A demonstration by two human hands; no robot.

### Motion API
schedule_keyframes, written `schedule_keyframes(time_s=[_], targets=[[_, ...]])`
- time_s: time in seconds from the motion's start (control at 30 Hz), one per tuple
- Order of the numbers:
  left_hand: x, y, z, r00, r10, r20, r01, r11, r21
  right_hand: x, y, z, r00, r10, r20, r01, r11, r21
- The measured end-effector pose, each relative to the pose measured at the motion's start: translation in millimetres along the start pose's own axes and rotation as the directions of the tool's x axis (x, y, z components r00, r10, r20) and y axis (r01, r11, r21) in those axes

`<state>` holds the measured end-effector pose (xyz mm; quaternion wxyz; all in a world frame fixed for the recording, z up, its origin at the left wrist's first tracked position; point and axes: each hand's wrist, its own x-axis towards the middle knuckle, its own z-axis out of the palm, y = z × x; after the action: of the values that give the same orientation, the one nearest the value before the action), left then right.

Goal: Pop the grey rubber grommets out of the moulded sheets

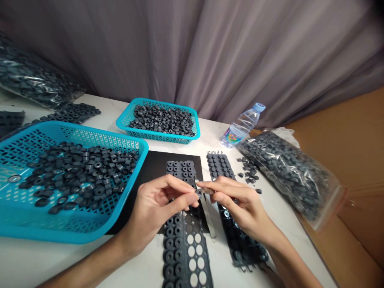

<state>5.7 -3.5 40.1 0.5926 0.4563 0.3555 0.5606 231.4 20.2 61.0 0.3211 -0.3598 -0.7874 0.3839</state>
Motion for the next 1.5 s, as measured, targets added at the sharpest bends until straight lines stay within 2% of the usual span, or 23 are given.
schedule_keyframes(time_s=[1.1, 1.5], targets=[[-0.9, 1.1, 0.2, 1.000, -0.018, -0.018, 0.018, 1.000, 0.004, -0.2, -0.8, -0.9, 1.000, -0.010, -0.027, 0.009, 0.999, -0.044], [-1.7, -0.3, -0.7, 0.999, -0.019, -0.026, 0.020, 0.999, 0.027, 1.2, -1.3, -3.0, 1.000, -0.011, -0.001, 0.011, 0.998, -0.067]])
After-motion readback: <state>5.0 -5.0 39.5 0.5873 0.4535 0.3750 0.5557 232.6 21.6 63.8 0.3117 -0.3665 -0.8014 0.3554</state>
